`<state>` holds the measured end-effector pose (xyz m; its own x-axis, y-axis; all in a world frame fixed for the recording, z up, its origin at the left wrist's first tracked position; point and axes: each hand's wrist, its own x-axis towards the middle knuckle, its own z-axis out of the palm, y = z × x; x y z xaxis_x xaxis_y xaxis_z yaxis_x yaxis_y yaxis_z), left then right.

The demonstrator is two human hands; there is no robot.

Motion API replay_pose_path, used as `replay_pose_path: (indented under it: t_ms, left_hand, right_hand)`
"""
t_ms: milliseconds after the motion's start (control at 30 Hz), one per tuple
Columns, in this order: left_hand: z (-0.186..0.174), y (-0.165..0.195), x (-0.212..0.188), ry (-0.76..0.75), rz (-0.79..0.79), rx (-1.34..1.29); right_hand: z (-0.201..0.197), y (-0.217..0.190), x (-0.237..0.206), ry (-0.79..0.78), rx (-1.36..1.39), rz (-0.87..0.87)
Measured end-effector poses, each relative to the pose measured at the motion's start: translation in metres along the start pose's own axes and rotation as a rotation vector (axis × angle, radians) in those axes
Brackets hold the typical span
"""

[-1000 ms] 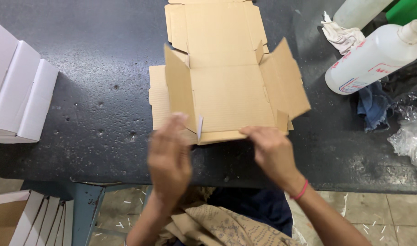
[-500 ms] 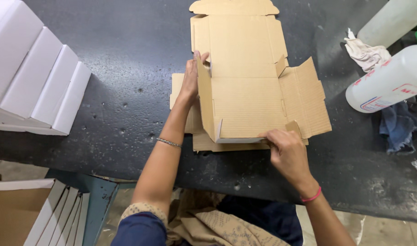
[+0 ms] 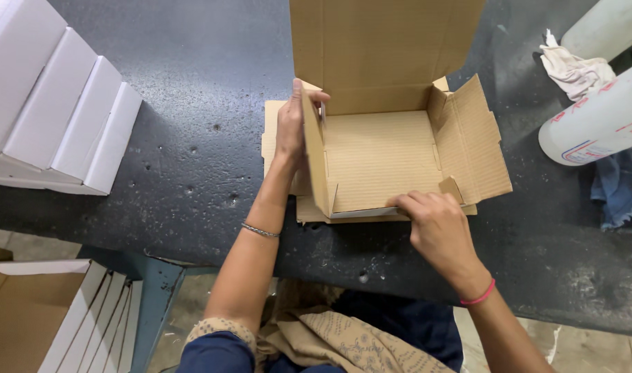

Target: The person folds flat cardboard boxes into open boxes and sets them aside, then takes round LED panel lights, wipes each light's surface with a blue cloth, and begins wrapping a light in plastic film.

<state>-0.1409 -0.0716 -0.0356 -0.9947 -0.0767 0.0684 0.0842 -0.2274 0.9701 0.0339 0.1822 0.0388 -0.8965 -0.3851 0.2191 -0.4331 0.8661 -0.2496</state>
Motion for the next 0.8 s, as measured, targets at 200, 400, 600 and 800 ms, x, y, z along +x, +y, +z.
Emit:
replay_pose_path:
  t_ms: [200, 400, 600, 800]
  left_hand:
    - [-0.007, -0.008, -0.007, 0.022, 0.03, 0.042]
    - [-0.02, -0.01, -0.013, -0.142, 0.086, 0.127]
    - [-0.013, 0.01, -0.026, -0.211, -0.08, 0.25]
    - [-0.008, 0.023, -0.027, -0.216, -0.091, 0.246]
  right_hand:
    - [0.007, -0.023, 0.016, -0.161, 0.029, -0.237]
    - [0.019, -0.021, 0.021, -0.047, 0.184, -0.378]
    - [0.019, -0.018, 0.02, -0.027, 0.23, -0.39]
    - [0.014, -0.028, 0.021, -0.098, 0.122, -0.286]
